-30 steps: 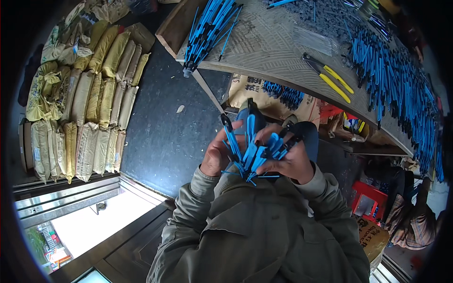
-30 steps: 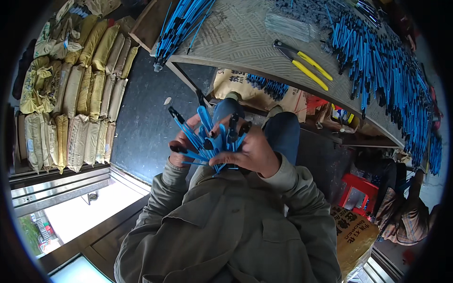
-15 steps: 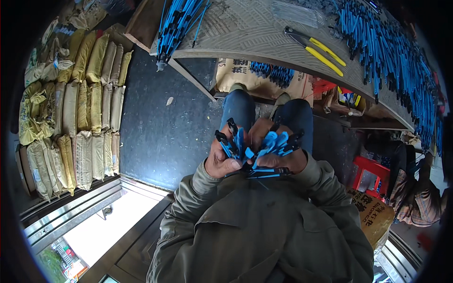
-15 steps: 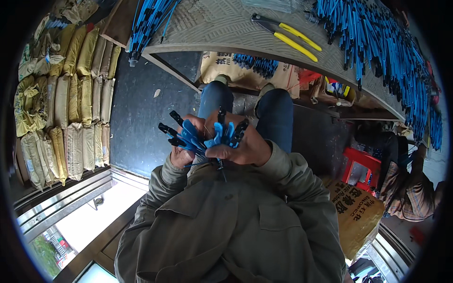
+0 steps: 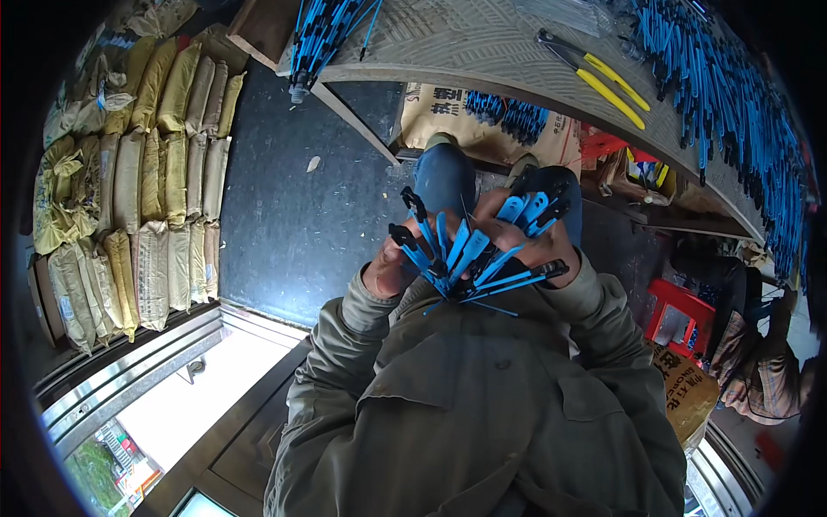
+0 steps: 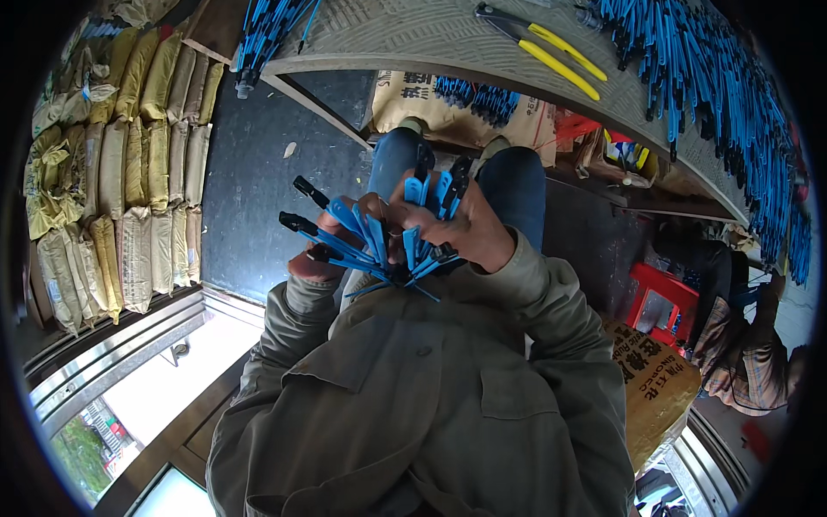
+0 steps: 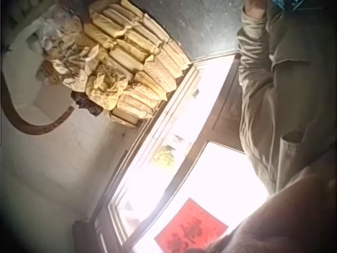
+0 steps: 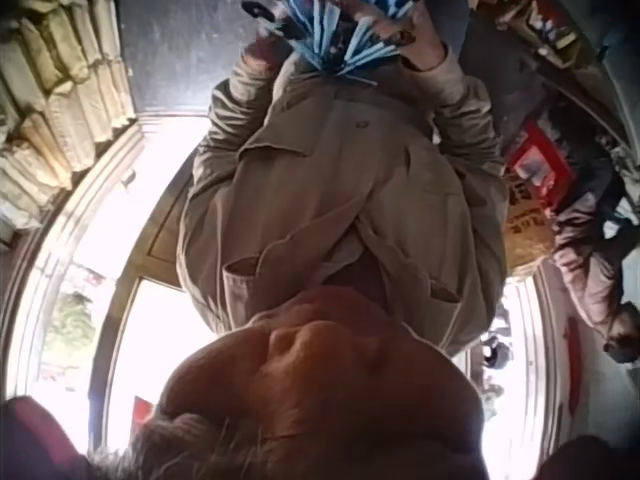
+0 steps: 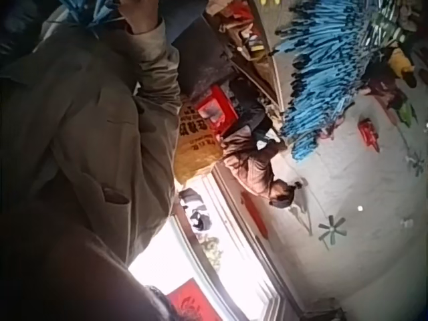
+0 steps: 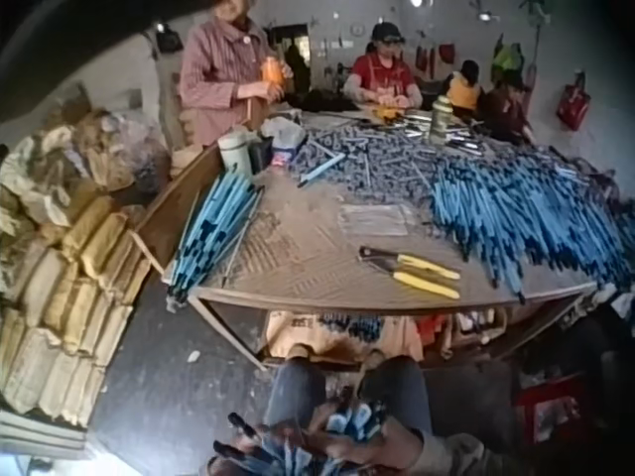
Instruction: The person gathers umbrella ribs from the table, threads a wire through their ends, fits them into slots on a central plastic hub, and tightens the wire around the hub using pliers.
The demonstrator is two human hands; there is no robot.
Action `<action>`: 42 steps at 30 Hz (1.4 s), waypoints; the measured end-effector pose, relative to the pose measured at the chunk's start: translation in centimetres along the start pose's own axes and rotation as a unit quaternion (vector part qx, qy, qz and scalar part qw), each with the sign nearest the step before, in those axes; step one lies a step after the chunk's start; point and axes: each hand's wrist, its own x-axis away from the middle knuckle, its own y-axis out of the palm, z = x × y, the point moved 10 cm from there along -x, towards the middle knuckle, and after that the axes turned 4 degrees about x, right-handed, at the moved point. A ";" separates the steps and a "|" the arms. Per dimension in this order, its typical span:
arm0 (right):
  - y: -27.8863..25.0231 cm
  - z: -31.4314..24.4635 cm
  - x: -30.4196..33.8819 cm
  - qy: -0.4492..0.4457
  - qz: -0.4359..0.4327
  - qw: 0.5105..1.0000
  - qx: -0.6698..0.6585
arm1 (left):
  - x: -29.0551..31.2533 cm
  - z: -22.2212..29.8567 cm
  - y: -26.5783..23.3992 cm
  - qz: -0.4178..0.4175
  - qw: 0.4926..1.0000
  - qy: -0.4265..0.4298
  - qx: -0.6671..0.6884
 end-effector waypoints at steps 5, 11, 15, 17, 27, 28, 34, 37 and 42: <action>1.5 -1.9 -1.1 0.004 -0.029 0.990 0.140 | 0.5 0.9 0.1 -0.110 0.983 0.075 -0.125; 4.6 -3.0 -0.1 -0.013 -0.070 0.979 0.193 | 0.5 1.8 2.5 -0.099 0.975 0.019 -0.200; 4.4 -2.7 0.8 0.020 -0.057 0.978 0.197 | 1.4 1.3 3.1 0.006 0.967 0.059 -0.249; 4.6 -3.0 0.9 0.004 -0.058 0.976 0.208 | 1.6 1.1 2.4 0.063 0.956 0.075 -0.278; 6.0 -4.2 2.3 -0.108 -0.071 0.948 0.291 | 2.6 1.2 4.0 0.020 0.933 0.043 -0.356; 6.0 -4.2 2.3 -0.110 -0.071 0.948 0.292 | 2.7 1.3 4.1 0.022 0.934 0.044 -0.354; 5.7 -3.2 3.4 -0.044 -0.063 0.966 0.248 | 2.8 1.2 4.1 0.042 0.940 0.029 -0.336; 4.5 -1.8 3.3 0.034 -0.029 0.977 0.208 | 2.5 1.0 3.1 0.086 0.950 -0.009 -0.301; 3.2 -2.0 2.2 0.058 0.002 0.985 0.162 | 1.6 1.4 3.3 0.007 0.960 -0.007 -0.281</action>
